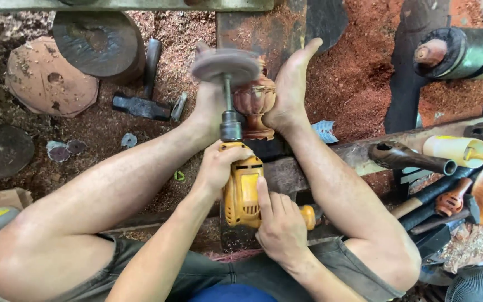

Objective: Polishing and finishing a decorative wooden object using a drill with a sanding attachment.

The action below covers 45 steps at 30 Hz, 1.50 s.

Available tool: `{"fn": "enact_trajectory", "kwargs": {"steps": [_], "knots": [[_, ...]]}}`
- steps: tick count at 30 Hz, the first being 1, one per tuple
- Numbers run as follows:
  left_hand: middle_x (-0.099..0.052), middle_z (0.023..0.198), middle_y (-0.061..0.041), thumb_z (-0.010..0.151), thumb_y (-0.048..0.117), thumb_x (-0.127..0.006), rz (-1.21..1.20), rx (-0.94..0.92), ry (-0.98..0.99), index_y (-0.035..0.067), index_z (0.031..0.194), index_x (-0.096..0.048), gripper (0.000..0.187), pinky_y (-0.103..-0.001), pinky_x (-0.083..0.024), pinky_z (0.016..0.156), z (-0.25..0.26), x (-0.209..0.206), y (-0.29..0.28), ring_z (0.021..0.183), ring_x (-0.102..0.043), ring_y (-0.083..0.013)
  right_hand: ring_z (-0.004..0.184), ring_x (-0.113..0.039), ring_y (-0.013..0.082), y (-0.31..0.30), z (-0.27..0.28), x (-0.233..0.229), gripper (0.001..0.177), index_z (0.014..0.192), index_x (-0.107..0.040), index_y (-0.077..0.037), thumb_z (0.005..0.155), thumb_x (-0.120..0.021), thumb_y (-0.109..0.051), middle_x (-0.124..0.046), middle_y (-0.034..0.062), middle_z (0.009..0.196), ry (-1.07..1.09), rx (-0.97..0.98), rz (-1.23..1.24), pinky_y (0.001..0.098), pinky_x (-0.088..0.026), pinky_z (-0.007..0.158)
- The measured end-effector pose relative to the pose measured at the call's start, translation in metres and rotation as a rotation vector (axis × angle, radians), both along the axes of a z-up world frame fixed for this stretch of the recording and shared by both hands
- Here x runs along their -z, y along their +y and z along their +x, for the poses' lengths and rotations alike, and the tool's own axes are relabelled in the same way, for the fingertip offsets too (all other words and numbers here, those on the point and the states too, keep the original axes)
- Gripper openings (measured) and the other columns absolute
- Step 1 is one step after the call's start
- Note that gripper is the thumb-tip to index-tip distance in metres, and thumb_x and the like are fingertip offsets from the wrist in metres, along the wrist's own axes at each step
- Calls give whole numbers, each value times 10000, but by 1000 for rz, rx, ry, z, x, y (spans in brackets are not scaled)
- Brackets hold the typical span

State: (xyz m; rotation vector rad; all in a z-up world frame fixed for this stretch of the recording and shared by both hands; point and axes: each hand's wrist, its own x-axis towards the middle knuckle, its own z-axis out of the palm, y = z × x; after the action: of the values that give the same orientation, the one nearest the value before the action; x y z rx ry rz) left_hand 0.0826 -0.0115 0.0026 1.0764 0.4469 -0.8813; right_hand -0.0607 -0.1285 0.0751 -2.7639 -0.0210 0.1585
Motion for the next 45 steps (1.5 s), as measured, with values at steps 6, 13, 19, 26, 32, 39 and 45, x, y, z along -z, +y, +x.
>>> {"fn": "enact_trajectory", "kwargs": {"steps": [6, 13, 19, 26, 32, 39, 45], "knots": [[-679, 790, -55, 775, 86, -757, -64, 36, -6, 20, 927, -620, 215, -332, -591, 645, -10, -15, -27, 668, -672, -158, 799, -578, 351, -2, -21, -12, 965, 1497, -330, 95, 595, -656, -7, -581, 158, 883, -7, 72, -23, 454, -467, 703], [-654, 811, -36, 775, 68, -786, -99, 112, -58, 36, 952, -601, 258, -316, -587, 676, -19, -15, -31, 708, -652, -131, 775, -555, 375, 8, -32, -8, 996, 1494, -324, 90, 557, -651, 3, -574, 179, 897, -120, 199, -25, 479, -461, 696], [-709, 809, -90, 795, 92, -737, -77, 79, -35, 5, 934, -623, 200, -334, -601, 653, -13, 0, 12, 679, -688, -173, 803, -559, 341, 20, -19, 3, 951, 1508, -347, 75, 607, -638, -7, -574, 146, 903, -63, 64, 0, 459, -462, 700], [-716, 813, -92, 784, 82, -740, -76, 57, -35, -6, 932, -636, 201, -339, -602, 656, -22, -7, 6, 682, -695, -173, 858, -576, 330, 18, -27, -8, 917, 1506, -355, 70, 633, -627, 1, -584, 143, 945, -66, 61, -37, 435, -468, 727], [-661, 808, -31, 771, 73, -776, -73, 174, -100, 36, 941, -612, 240, -303, -578, 683, -25, -7, -40, 719, -657, -125, 815, -557, 402, 12, -39, -4, 1049, 1504, -300, 83, 525, -670, 11, -577, 205, 925, -97, 245, -43, 491, -468, 728], [-666, 793, -51, 759, 68, -774, -107, 164, -66, 10, 921, -611, 237, -325, -589, 644, -3, -6, -45, 681, -659, -145, 762, -552, 382, 3, -22, 1, 1043, 1491, -316, 83, 518, -681, 1, -578, 182, 852, -72, 294, -13, 490, -435, 661], [-686, 794, -80, 781, 101, -748, -83, 73, -13, 0, 937, -643, 213, -330, -591, 633, 19, 12, -6, 660, -673, -166, 821, -547, 329, 13, 16, -10, 966, 1521, -350, 79, 606, -646, -14, -552, 134, 895, -60, 100, -15, 440, -455, 705]]}}
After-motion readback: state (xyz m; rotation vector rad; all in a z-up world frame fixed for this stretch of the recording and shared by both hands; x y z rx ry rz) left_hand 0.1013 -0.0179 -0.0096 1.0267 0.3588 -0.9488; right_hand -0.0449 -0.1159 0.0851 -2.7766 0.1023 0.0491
